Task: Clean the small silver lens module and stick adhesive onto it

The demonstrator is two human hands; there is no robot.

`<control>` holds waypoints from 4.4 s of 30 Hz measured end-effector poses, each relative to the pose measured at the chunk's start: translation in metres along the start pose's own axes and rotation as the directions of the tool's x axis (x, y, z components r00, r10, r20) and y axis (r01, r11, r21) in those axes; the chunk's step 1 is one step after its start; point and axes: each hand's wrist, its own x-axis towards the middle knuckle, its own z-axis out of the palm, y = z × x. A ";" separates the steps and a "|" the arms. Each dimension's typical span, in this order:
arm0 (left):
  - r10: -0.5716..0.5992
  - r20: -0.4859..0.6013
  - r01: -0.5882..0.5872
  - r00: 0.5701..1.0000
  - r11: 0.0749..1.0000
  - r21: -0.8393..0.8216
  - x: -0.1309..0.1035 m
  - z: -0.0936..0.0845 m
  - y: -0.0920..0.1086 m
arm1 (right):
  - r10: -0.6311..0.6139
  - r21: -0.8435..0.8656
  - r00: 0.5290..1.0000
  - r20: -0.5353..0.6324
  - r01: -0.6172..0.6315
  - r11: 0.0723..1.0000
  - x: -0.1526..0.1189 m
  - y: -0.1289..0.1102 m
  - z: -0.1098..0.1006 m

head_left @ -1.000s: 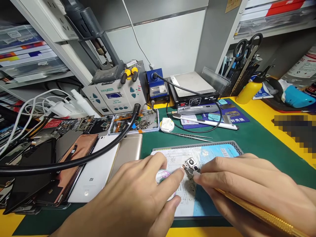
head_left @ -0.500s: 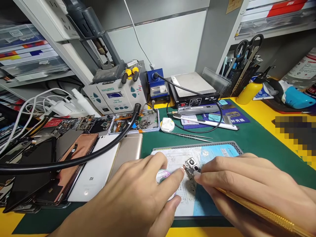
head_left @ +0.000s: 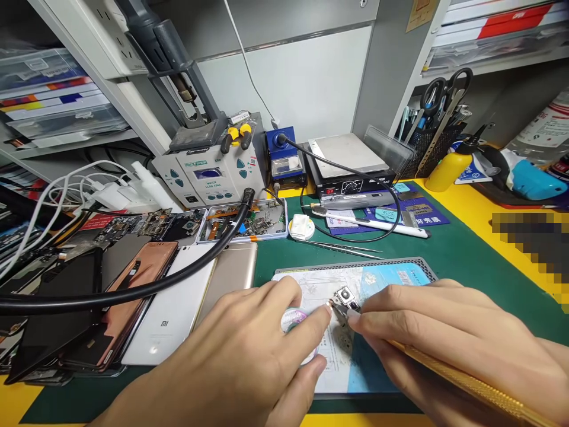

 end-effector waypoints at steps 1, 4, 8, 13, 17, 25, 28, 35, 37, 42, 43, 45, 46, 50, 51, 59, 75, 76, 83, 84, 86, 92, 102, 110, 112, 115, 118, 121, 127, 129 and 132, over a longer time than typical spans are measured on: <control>-0.001 -0.007 0.001 1.000 1.000 0.001 0.000 0.000 0.001 | -0.004 0.016 1.000 0.018 0.004 1.000 0.000 0.000 0.000; -0.021 -0.009 0.021 1.000 1.000 0.004 -0.001 -0.001 0.002 | 0.007 0.051 0.999 0.052 -0.009 0.999 0.001 0.001 -0.001; -0.031 0.006 0.031 1.000 0.999 -0.012 -0.001 0.000 0.002 | 0.002 0.040 0.998 0.058 -0.004 0.999 0.001 0.001 -0.002; -0.023 -0.017 0.023 1.000 1.000 0.000 -0.002 0.000 0.002 | -0.013 0.047 0.997 0.077 0.009 0.999 0.003 0.002 -0.003; -0.038 -0.012 0.039 0.999 0.999 0.009 -0.002 -0.003 0.005 | -0.031 0.062 0.996 0.080 0.026 0.998 0.004 0.003 -0.002; -0.030 -0.029 0.031 0.999 0.999 0.020 0.000 -0.002 0.004 | -0.052 0.056 0.997 0.056 0.049 0.997 0.005 0.001 -0.002; -0.004 -0.034 0.005 0.999 1.000 0.014 -0.001 0.001 0.002 | -0.056 0.060 0.996 0.066 0.052 0.997 0.004 0.002 -0.001; 0.020 -0.045 -0.019 0.999 1.000 0.021 0.001 -0.001 0.001 | -0.042 0.040 0.997 0.067 0.040 0.998 -0.001 0.003 0.000; 0.010 -0.043 -0.009 0.999 1.000 0.024 0.001 -0.003 0.002 | -0.037 0.040 0.997 0.071 0.034 0.999 -0.001 0.003 0.001; 0.030 -0.056 -0.028 0.998 0.999 0.028 -0.003 0.000 0.003 | -0.040 0.040 0.997 0.067 0.038 0.998 -0.001 0.003 0.000; 0.025 -0.049 -0.023 0.998 0.999 0.032 -0.004 0.001 0.003 | -0.049 0.040 0.997 0.065 0.046 0.998 -0.001 0.003 0.000; 0.003 -0.051 0.000 0.999 0.999 0.047 -0.005 0.003 0.003 | -0.051 0.045 0.996 0.067 0.048 0.998 0.000 0.003 -0.001; 0.006 -0.052 -0.004 0.999 0.999 0.049 -0.004 0.002 0.003 | -0.053 0.051 0.996 0.073 0.049 0.998 0.000 0.003 -0.002; -0.021 -0.053 0.024 0.998 0.998 0.056 -0.001 0.000 0.002 | -0.067 0.062 0.994 0.083 0.062 0.996 0.000 0.004 -0.002; 0.014 -0.068 -0.010 0.998 0.999 0.048 -0.001 -0.001 0.002 | -0.062 0.061 0.995 0.078 0.058 0.996 0.000 0.004 -0.002; 0.035 -0.067 -0.032 0.997 0.998 0.053 0.001 0.001 0.001 | -0.030 0.062 0.998 0.063 0.026 0.998 -0.002 0.003 0.001; 0.021 -0.065 -0.018 0.998 0.999 0.040 0.001 0.002 0.000 | 0.016 0.039 1.000 0.019 -0.017 0.999 -0.004 -0.001 0.004; 0.019 -0.064 -0.016 0.998 0.999 0.042 0.001 0.002 0.000 | 0.007 0.039 1.000 0.019 -0.007 0.999 -0.004 -0.001 0.004; -0.008 -0.054 0.011 0.998 0.999 0.052 0.003 -0.001 0.001 | -0.005 0.056 1.000 0.026 0.003 0.998 -0.003 0.000 0.003; -0.016 -0.054 0.019 0.998 0.998 0.055 0.003 -0.002 0.002 | -0.015 0.057 1.000 0.026 0.013 0.998 -0.003 0.000 0.003; -0.028 -0.064 0.032 0.998 0.997 0.065 0.003 -0.003 0.005 | -0.003 0.050 1.000 0.020 0.002 0.999 -0.004 -0.001 0.003; -0.031 -0.061 0.034 0.998 0.998 0.058 0.000 -0.004 0.007 | 0.005 0.045 1.000 0.024 -0.006 0.999 -0.005 -0.002 0.004; -0.017 -0.061 0.019 0.998 0.999 0.030 0.000 -0.001 0.006 | 0.035 0.012 0.999 0.013 -0.035 0.999 -0.004 -0.001 0.007; 0.009 -0.071 -0.004 0.997 0.998 0.061 -0.002 -0.001 0.004 | -0.022 -0.014 0.999 0.026 0.022 1.000 0.001 0.002 0.000; 0.030 -0.074 -0.025 0.997 0.998 0.066 0.000 -0.002 0.003 | -0.068 0.002 0.997 0.044 0.068 0.998 0.003 0.006 -0.002; 0.001 -0.070 0.004 0.998 0.997 0.076 0.001 -0.001 0.002 | -0.082 -0.007 0.996 0.025 0.082 0.997 0.004 0.009 -0.003; 0.016 -0.045 -0.013 0.999 0.998 0.061 -0.001 0.002 0.001 | -0.085 -0.006 0.996 0.020 0.085 0.996 0.003 0.008 -0.002; 0.023 -0.016 -0.022 1.000 0.998 0.053 -0.002 0.003 0.000 | -0.086 0.015 0.996 0.026 0.085 0.996 0.003 0.007 -0.001; -0.009 -0.025 0.010 1.000 0.997 0.074 0.000 0.000 0.003 | -0.089 0.001 0.996 0.023 0.089 0.996 0.003 0.007 -0.002; -0.008 -0.036 0.011 0.999 0.996 0.089 0.000 -0.001 0.005 | -0.089 0.005 0.996 0.024 0.089 0.996 0.003 0.008 -0.002; -0.013 -0.037 0.017 0.999 0.995 0.098 -0.002 -0.002 0.006 | -0.095 0.004 0.995 0.019 0.095 0.996 0.004 0.008 -0.001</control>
